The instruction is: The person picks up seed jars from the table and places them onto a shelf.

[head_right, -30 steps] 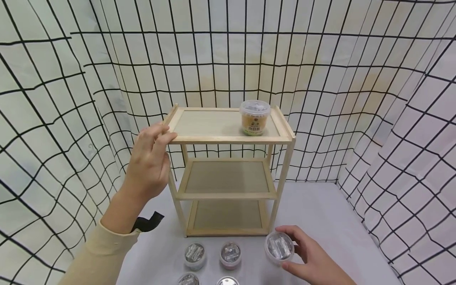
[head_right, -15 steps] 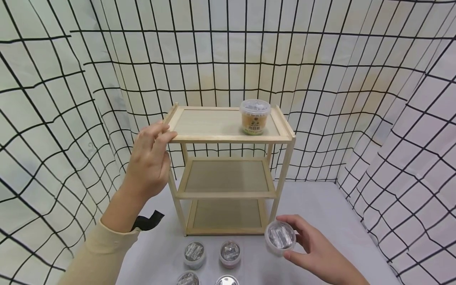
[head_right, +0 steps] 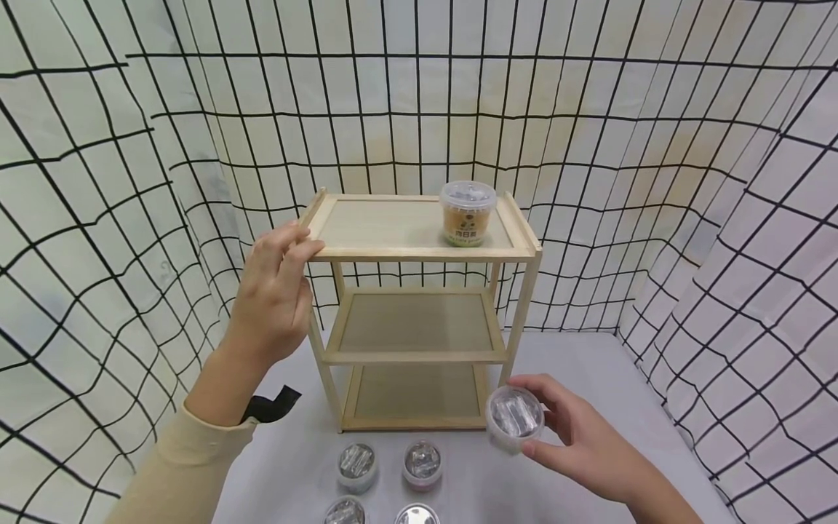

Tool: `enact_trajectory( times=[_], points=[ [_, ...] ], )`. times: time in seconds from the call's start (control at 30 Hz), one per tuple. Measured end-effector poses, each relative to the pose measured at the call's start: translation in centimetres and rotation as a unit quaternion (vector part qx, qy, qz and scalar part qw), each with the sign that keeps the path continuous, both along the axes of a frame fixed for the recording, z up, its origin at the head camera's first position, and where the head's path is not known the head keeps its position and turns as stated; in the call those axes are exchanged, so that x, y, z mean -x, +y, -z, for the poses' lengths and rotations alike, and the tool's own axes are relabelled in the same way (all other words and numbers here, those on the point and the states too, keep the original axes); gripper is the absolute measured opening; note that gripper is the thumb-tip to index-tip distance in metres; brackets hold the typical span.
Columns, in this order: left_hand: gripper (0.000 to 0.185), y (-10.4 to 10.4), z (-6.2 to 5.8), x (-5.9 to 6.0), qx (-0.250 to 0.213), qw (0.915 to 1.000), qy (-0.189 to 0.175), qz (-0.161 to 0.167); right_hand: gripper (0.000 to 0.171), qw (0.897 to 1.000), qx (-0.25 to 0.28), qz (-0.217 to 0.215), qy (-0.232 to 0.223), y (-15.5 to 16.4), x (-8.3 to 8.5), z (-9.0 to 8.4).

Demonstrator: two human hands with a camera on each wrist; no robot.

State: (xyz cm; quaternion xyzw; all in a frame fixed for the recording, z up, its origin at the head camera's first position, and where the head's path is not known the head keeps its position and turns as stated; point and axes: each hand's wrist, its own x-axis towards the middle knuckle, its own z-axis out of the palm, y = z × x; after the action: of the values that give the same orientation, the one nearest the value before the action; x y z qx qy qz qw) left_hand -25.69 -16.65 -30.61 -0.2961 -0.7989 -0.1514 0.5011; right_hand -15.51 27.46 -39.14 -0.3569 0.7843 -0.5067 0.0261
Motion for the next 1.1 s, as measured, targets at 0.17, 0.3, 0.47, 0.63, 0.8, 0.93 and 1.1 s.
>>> enact_trajectory(
  times=[0.17, 0.3, 0.47, 0.63, 0.8, 0.93, 1.1],
  points=[
    [0.047, 0.0, -0.1, 0.0, -0.001, 1.0, 0.001, -0.001, 0.068, 1.0, -0.006, -0.001, 0.0, -0.1, 0.3, -1.3],
    [0.047, 0.0, -0.2, 0.0, -0.002, 1.0, 0.003, -0.001, 0.07, 1.0, -0.007, -0.002, 0.002, -0.1, 0.7, -2.2],
    [0.047, 0.0, -0.3, 0.1, -0.002, 1.0, 0.005, 0.001, 0.069, 1.0, -0.011, -0.006, -0.001, -0.3, 1.0, -3.2],
    [0.048, -0.1, -0.3, 0.0, 0.003, 1.0, 0.002, -0.004, 0.068, 1.0, -0.018, -0.009, -0.008, -0.7, 1.3, -4.2],
    [0.048, -0.2, -0.3, -0.1, 0.005, 0.9999, -0.001, -0.009, 0.07, 1.0, -0.017, -0.019, 0.002, -1.2, 1.5, -5.1],
    [0.048, -0.2, -0.2, -0.1, 0.005, 0.9999, -0.004, -0.009, 0.071, 0.999, -0.009, -0.032, 0.013, -1.5, 1.7, -5.5],
    [0.049, -0.1, -0.1, -0.1, 0.008, 0.9999, -0.008, -0.009, 0.072, 0.999, -0.006, -0.04, 0.024, -1.6, 1.7, -6.2]
  ],
)
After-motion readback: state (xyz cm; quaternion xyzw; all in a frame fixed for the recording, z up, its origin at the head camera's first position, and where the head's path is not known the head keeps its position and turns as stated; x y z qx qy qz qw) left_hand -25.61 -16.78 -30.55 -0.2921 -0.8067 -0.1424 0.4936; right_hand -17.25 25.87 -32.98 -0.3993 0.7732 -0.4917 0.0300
